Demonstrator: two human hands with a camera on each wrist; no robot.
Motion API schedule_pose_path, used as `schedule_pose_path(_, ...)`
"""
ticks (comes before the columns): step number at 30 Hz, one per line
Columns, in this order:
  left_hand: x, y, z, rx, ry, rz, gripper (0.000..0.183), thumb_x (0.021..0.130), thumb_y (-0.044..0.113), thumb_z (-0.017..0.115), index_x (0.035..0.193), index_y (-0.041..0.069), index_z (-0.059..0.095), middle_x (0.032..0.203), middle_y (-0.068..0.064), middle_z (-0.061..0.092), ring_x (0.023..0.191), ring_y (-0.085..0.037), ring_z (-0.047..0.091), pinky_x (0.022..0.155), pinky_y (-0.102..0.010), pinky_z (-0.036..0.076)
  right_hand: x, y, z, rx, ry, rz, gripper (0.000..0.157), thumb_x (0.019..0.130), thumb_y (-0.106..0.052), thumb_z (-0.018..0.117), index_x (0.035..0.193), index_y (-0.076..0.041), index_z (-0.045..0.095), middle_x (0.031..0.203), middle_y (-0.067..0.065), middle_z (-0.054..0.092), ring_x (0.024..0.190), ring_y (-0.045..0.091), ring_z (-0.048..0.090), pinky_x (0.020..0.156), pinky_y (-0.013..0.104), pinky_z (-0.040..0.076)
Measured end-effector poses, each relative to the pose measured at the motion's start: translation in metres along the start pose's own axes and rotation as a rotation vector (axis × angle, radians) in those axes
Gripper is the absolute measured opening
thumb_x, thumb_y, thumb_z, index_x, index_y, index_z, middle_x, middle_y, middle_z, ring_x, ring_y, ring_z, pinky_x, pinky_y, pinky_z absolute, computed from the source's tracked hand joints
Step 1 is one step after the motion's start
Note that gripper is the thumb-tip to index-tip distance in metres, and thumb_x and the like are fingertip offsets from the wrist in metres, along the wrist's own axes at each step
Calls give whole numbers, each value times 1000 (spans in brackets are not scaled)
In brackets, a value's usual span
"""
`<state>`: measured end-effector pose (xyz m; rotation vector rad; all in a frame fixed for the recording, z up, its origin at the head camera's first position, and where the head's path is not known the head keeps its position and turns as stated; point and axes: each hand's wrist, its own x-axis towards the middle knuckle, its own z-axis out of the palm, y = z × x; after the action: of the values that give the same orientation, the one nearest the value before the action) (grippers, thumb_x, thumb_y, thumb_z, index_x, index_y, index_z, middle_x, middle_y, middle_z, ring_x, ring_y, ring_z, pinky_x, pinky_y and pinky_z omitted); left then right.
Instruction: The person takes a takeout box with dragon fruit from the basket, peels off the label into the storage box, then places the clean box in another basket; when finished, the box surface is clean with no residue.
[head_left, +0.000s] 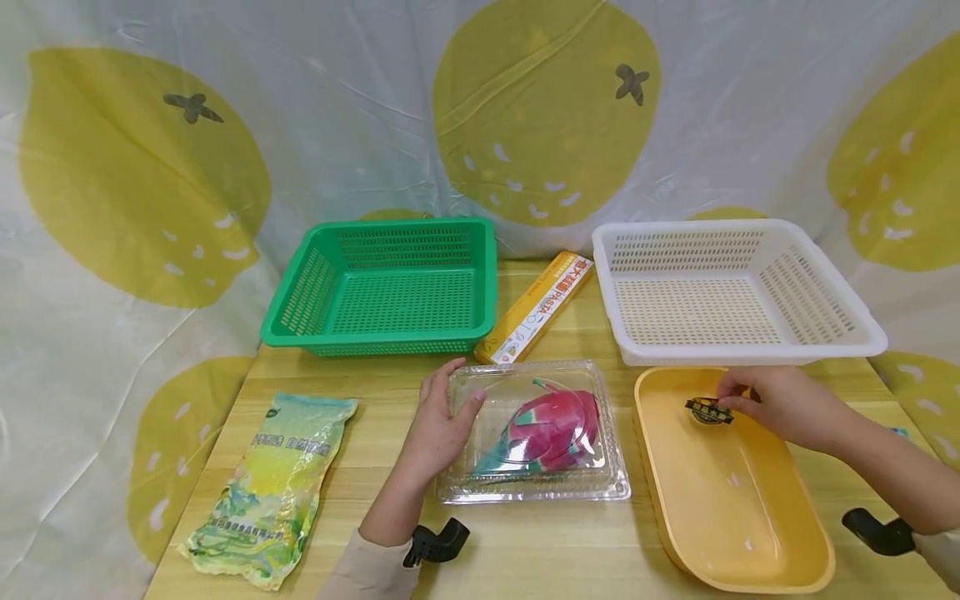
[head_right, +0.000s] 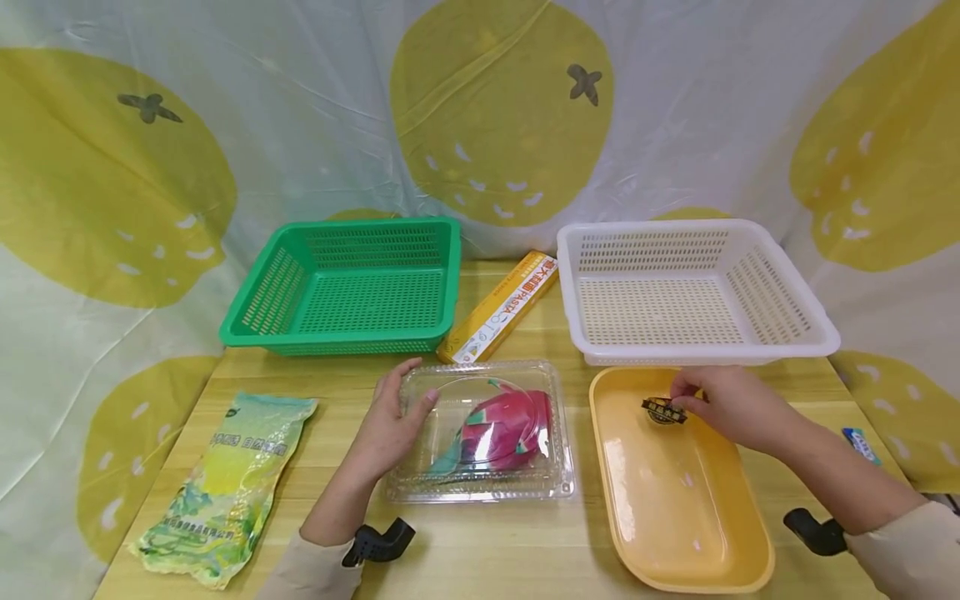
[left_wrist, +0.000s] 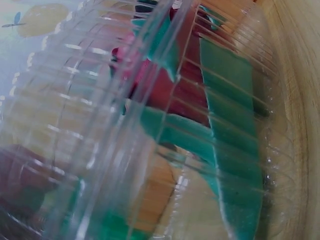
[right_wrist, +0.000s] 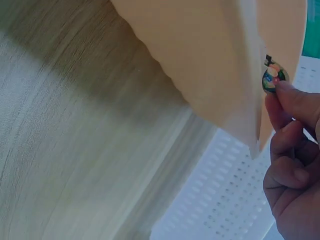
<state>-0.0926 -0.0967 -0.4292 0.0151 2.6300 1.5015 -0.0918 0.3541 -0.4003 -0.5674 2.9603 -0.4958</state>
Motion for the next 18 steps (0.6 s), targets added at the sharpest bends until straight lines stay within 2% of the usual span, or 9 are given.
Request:
schedule_pose_path(7, 0, -1, 0, -9, 4, -8, 60, 103, 34, 62, 156, 20, 38, 159, -18, 33, 147, -48, 36, 114, -73, 30, 3, 3, 8, -74, 29, -79, 17, 84, -11, 82, 86, -24, 70, 80, -17, 64, 72, -4, 51, 62, 23, 47)
schedule_pose_path(11, 0, -1, -1, -19, 0, -10, 60, 103, 33, 62, 156, 19, 38, 159, -18, 32, 148, -48, 35, 114, -73, 29, 3, 5, 12, -86, 39, -93, 18, 83, -9, 82, 86, -22, 70, 80, -16, 63, 73, -3, 51, 63, 24, 48)
schedule_pose_path(15, 0, 0, -1, -23, -3, -2, 60, 103, 32, 62, 156, 18, 37, 159, -18, 32, 148, -48, 35, 115, -73, 29, 1, 8, 11, -37, 44, -54, 16, 84, -9, 82, 89, -20, 71, 83, -15, 65, 74, -3, 52, 63, 23, 50)
schedule_pose_path(18, 0, 0, 0, -25, -1, 0, 60, 103, 32, 62, 155, 18, 38, 159, -18, 32, 148, -48, 35, 114, -73, 29, -1, 9, 6, 29, 94, -36, 17, 84, -9, 82, 91, -20, 72, 84, -14, 66, 72, -5, 50, 62, 21, 49)
